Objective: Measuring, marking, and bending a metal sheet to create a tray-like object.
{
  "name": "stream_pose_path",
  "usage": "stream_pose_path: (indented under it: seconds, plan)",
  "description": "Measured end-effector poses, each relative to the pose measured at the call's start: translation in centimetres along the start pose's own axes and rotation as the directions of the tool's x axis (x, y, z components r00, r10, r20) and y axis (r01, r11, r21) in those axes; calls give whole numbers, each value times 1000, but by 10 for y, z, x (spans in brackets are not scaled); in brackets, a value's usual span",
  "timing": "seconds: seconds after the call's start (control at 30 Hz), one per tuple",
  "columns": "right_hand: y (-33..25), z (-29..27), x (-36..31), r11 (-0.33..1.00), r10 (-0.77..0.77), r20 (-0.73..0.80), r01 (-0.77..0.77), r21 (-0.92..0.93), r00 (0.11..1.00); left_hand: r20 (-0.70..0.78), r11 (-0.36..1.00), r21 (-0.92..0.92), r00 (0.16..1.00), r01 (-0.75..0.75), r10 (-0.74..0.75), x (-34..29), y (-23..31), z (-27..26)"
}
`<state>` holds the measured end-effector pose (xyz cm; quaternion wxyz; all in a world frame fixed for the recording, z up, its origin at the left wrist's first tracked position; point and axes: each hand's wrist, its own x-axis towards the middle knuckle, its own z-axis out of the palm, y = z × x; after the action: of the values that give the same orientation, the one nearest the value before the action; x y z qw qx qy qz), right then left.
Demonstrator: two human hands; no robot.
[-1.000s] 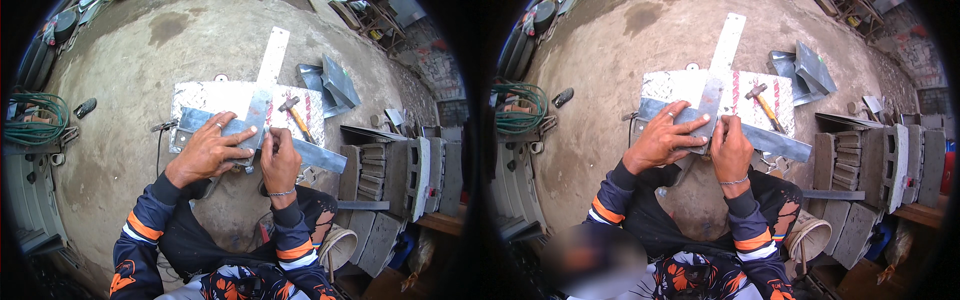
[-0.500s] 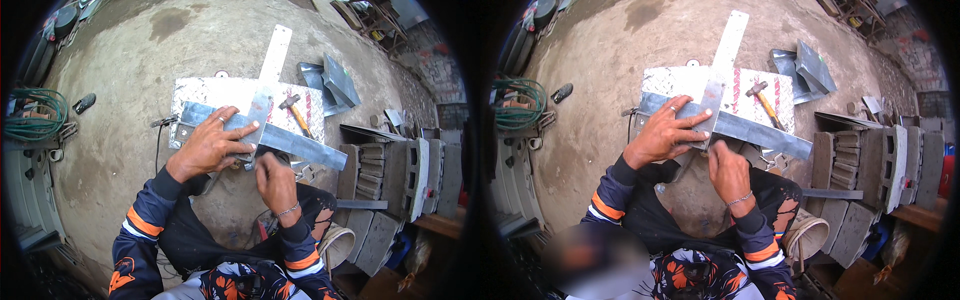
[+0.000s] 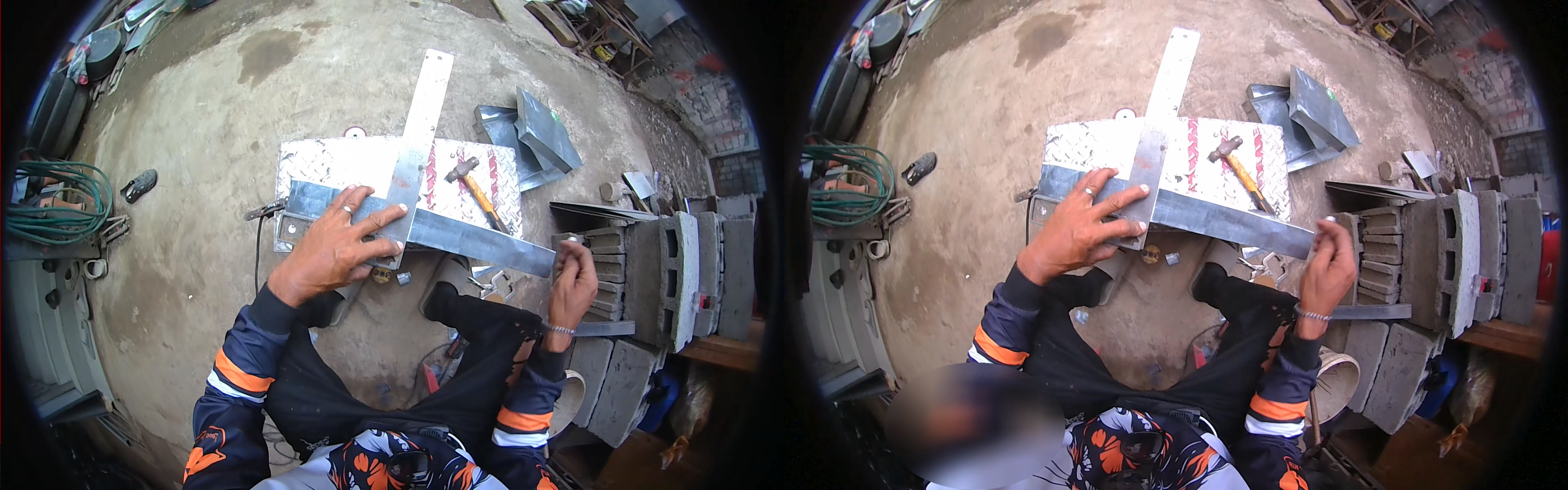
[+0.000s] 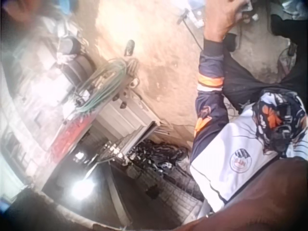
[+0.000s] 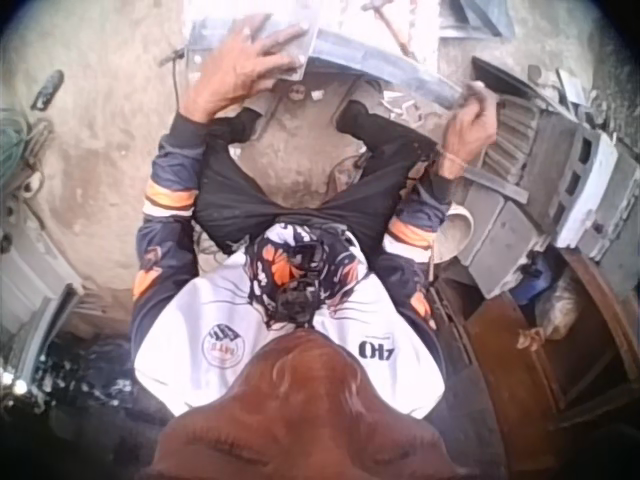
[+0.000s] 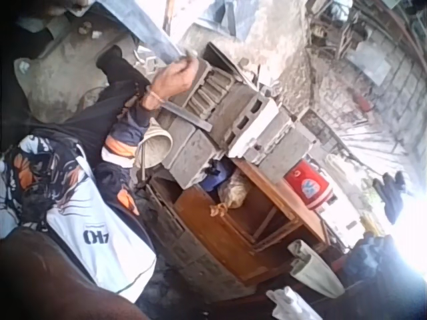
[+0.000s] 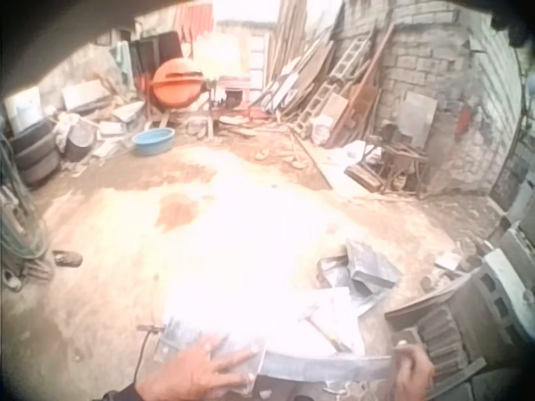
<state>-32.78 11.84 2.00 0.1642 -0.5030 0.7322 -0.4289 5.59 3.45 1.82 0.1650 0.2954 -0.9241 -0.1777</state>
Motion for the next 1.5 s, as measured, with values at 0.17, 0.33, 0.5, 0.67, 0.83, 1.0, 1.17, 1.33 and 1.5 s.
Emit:
stream_pose_path:
  seconds: [0.17, 0.33, 0.5, 0.67, 0.83, 1.0, 1.17, 1.33, 1.5]
  plan:
    - [48, 13, 16, 507, 739, 202, -728, 461, 643, -15, 998, 56, 1000, -9, 10, -11, 7, 12]
    - [103, 22, 24, 136, 609, 653, -870, 474, 450, -104, 997, 71, 994, -21, 28, -21, 11, 30]
    - [136, 37, 22, -214, 412, 832, -848, 485, 371, -115, 1000, 20, 993, -21, 23, -35, 17, 30]
    - [136, 44, -5, -61, 506, 783, -891, 450, 361, -272, 952, -291, 945, 96, -179, -46, 26, 17]
    - [129, 32, -30, 125, 587, 697, -897, 424, 411, -421, 855, -455, 787, 247, -451, -57, 18, 5]
    - [75, 33, -44, 176, 597, 662, -879, 443, 453, -340, 467, -879, 552, 102, -761, -74, 6, 12]
    - [102, 34, -44, 113, 628, 720, -950, 291, 295, -424, 496, -864, 400, 90, -812, -87, -16, -6]
    - [114, 46, -50, 162, 658, 699, -959, 231, 280, -547, 670, -686, 406, 282, -732, -103, -37, -5]
    - [123, 46, -44, 159, 665, 679, -947, 281, 313, -487, 963, -88, 832, 256, -265, -88, -3, -1]
